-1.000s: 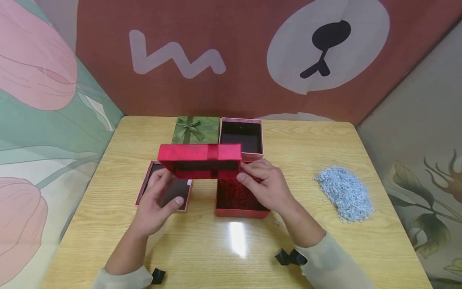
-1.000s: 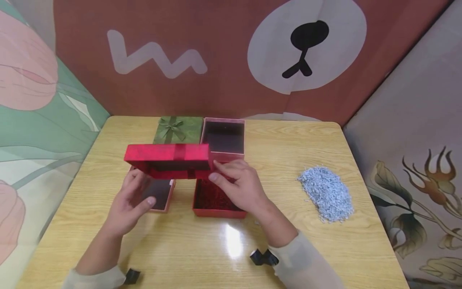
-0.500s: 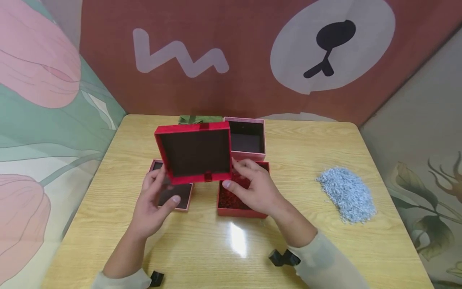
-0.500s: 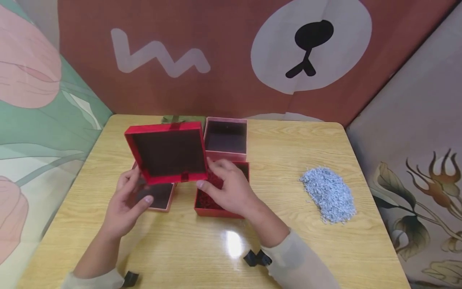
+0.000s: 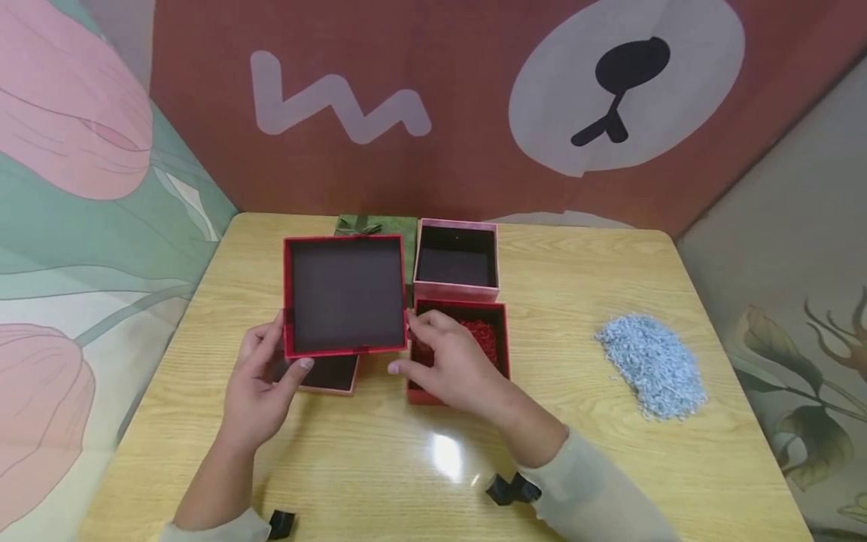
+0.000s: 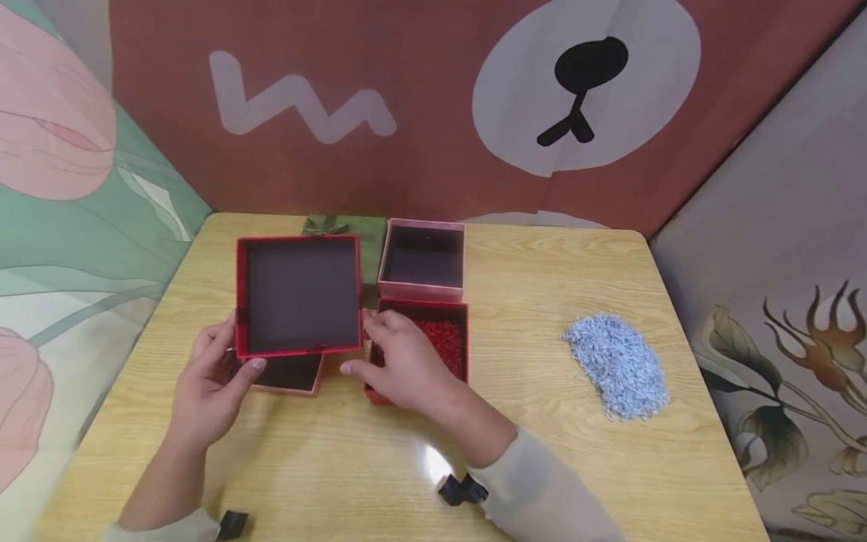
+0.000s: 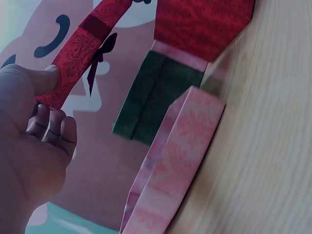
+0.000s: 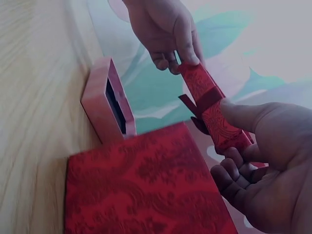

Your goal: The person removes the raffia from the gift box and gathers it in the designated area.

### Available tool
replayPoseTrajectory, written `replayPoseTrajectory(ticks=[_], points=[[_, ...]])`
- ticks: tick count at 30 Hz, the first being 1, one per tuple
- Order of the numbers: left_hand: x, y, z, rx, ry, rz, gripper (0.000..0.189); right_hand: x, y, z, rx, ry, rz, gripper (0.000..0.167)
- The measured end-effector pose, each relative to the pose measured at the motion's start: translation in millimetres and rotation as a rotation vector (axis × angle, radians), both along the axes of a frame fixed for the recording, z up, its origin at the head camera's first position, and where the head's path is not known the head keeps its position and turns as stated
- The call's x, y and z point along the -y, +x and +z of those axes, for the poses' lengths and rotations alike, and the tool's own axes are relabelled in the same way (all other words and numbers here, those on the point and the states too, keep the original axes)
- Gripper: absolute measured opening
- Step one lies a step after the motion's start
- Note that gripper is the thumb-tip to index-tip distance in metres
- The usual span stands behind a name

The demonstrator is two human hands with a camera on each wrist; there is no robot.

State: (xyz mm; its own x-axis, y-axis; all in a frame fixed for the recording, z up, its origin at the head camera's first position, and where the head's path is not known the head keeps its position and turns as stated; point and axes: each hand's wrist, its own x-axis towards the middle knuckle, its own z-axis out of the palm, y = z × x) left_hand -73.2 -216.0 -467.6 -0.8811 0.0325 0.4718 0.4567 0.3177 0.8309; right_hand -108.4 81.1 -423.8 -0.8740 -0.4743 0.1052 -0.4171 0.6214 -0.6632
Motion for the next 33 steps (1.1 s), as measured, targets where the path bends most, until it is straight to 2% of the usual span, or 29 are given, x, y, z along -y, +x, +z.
replayPoseTrajectory(ticks=[4, 9, 13, 17, 22, 27, 29, 33], points=[[10.9, 1.0, 0.5, 0.012, -0.025, 0.013, 0.090, 10, 1.2, 1.5, 0.004, 0.008, 0.035, 0.081], [21.5, 3.4, 0.8, 0.084, 0.000, 0.005, 0.091, 20, 3.2, 0.1, 0.038, 0.007, 0.076, 0.083], [29.6, 3.9, -1.4, 0.075, 0.012, 0.012, 0.080, 30, 5.6, -2.4, 0.081, 0.031, 0.088, 0.087], [39.2, 6.0, -2.0, 0.084, -0.023, 0.080, 0.067, 42, 8.0, -4.1, 0.088, 0.064, 0.111, 0.089], [51.2, 10.2, -1.9, 0.200, -0.053, 0.197, 0.058, 60, 11.9, -8.9, 0.074, 0.110, 0.125, 0.093], [62.9, 12.1, -3.3, 0.276, -0.049, 0.264, 0.052, 78, 15.9, -13.2, 0.073, 0.162, 0.137, 0.094], [67.1, 11.7, -4.2, 0.303, -0.029, 0.276, 0.049, 84, 16.5, -12.7, 0.075, 0.198, 0.139, 0.095], [76.4, 11.9, -4.7, 0.372, 0.102, 0.329, 0.045, 98, 17.7, -10.5, 0.064, 0.275, 0.165, 0.098]])
